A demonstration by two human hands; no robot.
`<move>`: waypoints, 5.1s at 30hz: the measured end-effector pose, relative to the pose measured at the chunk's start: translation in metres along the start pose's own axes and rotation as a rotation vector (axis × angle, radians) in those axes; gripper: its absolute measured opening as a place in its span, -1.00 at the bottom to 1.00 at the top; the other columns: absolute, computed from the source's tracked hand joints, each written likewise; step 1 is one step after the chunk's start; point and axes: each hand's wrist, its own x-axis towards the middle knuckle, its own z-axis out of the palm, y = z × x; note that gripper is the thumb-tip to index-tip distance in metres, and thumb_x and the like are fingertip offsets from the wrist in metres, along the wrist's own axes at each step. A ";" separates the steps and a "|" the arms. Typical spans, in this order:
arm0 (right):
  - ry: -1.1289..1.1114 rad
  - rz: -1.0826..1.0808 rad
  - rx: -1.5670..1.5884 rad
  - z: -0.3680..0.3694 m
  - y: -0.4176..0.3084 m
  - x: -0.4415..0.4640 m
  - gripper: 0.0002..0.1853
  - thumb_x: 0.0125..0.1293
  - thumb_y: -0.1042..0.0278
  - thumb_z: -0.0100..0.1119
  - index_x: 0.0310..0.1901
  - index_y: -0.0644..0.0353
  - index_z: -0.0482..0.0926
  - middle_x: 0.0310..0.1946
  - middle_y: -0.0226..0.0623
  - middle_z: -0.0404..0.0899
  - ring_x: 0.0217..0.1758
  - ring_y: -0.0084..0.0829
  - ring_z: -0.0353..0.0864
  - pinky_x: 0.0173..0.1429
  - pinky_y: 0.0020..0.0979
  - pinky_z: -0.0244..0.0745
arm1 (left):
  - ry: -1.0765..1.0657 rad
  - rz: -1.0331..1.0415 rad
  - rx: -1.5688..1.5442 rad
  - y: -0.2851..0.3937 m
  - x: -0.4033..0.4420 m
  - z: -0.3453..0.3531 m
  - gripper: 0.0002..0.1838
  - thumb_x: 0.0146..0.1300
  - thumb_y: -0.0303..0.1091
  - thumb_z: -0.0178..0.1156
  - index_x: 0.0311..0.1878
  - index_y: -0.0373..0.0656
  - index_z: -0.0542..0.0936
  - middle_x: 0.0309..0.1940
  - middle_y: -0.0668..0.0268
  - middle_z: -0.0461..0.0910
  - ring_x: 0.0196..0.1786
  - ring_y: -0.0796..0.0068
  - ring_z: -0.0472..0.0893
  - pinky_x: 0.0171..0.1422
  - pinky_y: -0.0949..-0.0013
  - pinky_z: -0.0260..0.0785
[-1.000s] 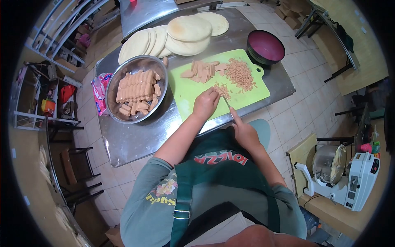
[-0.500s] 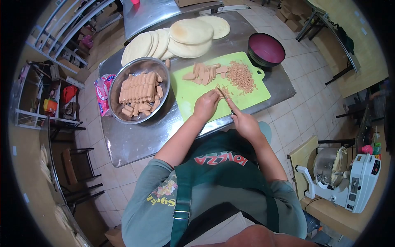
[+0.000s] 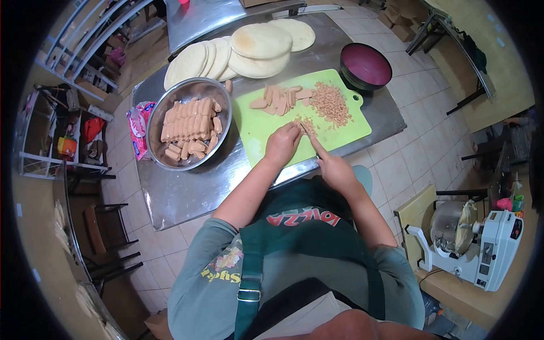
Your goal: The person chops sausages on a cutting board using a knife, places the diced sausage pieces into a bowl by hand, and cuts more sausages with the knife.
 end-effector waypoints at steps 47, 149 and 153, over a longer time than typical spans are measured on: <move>0.151 -0.073 0.113 0.003 -0.001 -0.003 -0.38 0.27 0.38 -0.06 0.37 -0.21 0.07 -0.48 0.14 0.53 -0.35 0.10 0.54 -0.23 -0.03 0.39 | 0.012 0.007 -0.043 -0.004 -0.003 -0.004 -0.91 0.04 -0.45 0.25 -0.40 -0.22 0.54 -0.39 0.17 0.54 -0.37 0.13 0.55 -0.30 0.21 0.43; 0.090 -0.049 -0.009 0.013 -0.015 0.010 -0.35 0.26 0.35 -0.04 0.38 -0.17 0.03 -0.51 -0.01 0.56 -0.40 -0.04 0.58 -0.27 -0.09 0.43 | 0.032 -0.017 -0.027 -0.007 -0.013 -0.005 -0.93 0.04 -0.48 0.23 -0.37 -0.19 0.56 -0.43 0.18 0.56 -0.35 0.14 0.56 -0.27 0.22 0.44; 0.067 -0.038 0.087 0.017 -0.014 0.014 -0.35 0.26 0.36 -0.05 0.38 -0.16 0.01 -0.49 0.01 0.56 -0.38 -0.02 0.58 -0.25 -0.08 0.43 | 0.016 -0.039 -0.017 -0.003 -0.012 -0.009 -0.93 0.03 -0.48 0.23 -0.38 -0.20 0.57 -0.42 0.17 0.57 -0.35 0.15 0.57 -0.27 0.23 0.44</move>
